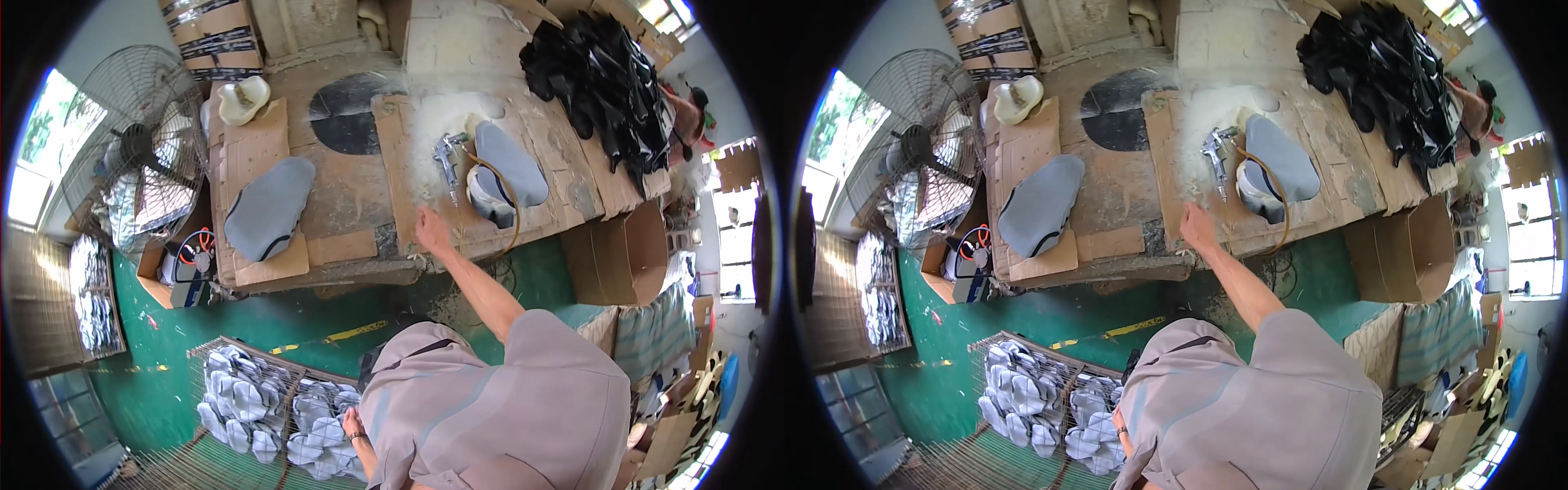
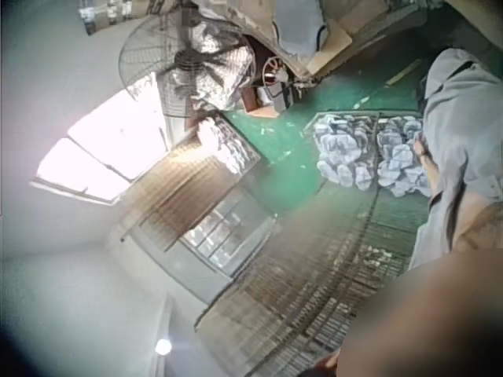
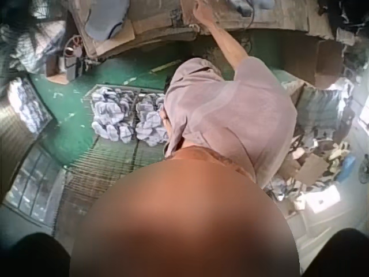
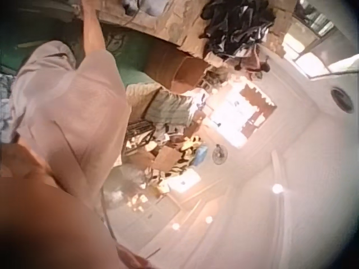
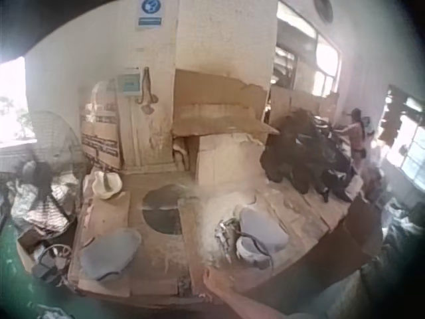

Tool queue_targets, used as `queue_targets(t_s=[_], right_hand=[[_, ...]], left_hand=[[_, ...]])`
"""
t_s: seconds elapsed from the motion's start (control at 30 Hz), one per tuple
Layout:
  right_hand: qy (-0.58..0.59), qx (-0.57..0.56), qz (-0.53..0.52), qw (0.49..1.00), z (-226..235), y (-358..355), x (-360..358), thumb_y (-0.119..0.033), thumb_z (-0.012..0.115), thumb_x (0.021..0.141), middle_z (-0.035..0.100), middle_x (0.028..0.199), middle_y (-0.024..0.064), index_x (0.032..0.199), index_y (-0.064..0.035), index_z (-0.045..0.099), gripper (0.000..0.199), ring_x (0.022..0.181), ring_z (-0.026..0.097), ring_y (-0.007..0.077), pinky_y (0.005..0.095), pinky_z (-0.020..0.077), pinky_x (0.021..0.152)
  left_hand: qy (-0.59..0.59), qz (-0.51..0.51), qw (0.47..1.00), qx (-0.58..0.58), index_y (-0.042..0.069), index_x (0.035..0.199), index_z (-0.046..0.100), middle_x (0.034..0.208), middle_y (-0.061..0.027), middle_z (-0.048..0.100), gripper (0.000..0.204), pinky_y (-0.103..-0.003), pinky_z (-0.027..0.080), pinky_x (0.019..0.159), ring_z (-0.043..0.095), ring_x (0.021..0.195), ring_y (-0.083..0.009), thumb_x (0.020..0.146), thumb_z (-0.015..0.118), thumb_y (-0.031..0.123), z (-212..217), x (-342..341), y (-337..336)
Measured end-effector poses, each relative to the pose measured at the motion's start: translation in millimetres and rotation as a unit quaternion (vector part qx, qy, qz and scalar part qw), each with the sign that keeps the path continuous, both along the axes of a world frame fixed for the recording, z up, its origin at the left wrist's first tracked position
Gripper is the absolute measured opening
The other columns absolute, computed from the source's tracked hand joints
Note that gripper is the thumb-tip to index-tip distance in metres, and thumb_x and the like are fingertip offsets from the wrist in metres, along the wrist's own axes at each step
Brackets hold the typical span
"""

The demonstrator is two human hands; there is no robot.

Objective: Applying a spray coating to foam shoe inserts and organizing them on a metal rack.

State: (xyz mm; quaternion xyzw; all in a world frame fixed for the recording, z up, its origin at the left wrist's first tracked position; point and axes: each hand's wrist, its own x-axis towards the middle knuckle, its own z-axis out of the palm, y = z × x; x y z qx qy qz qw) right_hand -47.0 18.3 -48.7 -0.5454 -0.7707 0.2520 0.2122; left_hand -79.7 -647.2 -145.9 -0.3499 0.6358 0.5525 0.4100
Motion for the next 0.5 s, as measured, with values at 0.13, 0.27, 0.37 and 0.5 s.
queue_targets(t_s=[0.13, 0.27, 0.37, 0.5], right_hand=[[-0.076, 0.096, -0.06, 0.991, 14, 62, 3, -0.014, 0.065, 0.088, 0.062, 0.112, 0.0218, 0.125, -0.006, 0.058, 0.039, 0.105, 0.063, 0.042, 0.0524, 0.0542, 0.085], [-0.114, 0.154, -0.119, 0.974, 20, 118, -2, -0.012, 0.067, 0.086, 0.058, 0.114, 0.0196, 0.125, -0.0039, 0.055, 0.042, 0.109, 0.059, 0.0414, 0.0548, 0.0526, 0.085], [-0.173, 0.142, -0.159, 0.962, 18, 141, -2, -0.01, 0.065, 0.086, 0.059, 0.114, 0.0211, 0.12, -0.0035, 0.056, 0.036, 0.107, 0.061, 0.0428, 0.0581, 0.0516, 0.083], [-0.23, 0.047, -0.118, 0.965, 13, 152, -5, -0.012, 0.065, 0.086, 0.062, 0.112, 0.0256, 0.117, -0.0008, 0.053, 0.035, 0.104, 0.065, 0.0431, 0.0585, 0.0523, 0.081]], left_hand=[[-0.002, -0.078, 0.996, -0.036, 0.01, 0.133, 0.06, 0.105, -0.0103, 0.073, 0.038, -0.033, 0.05, 0.061, 0.069, 0.09, -0.0195, 0.099, 0.069, 0.026, 15, -15, 26], [0.022, -0.112, 0.99, -0.079, 0.012, 0.139, 0.056, 0.119, -0.0092, 0.072, 0.045, -0.039, 0.055, 0.07, 0.071, 0.098, -0.0229, 0.1, 0.067, 0.031, 49, -34, 50], [0.062, -0.073, 0.993, -0.065, 0.011, 0.141, 0.054, 0.122, -0.0102, 0.071, 0.047, -0.042, 0.058, 0.076, 0.071, 0.098, -0.0238, 0.101, 0.066, 0.031, 64, -36, 59], [0.041, -0.067, 0.993, -0.09, 0.01, 0.139, 0.055, 0.121, -0.0105, 0.071, 0.044, -0.042, 0.057, 0.075, 0.071, 0.096, -0.0241, 0.101, 0.065, 0.03, 63, -25, 56]])
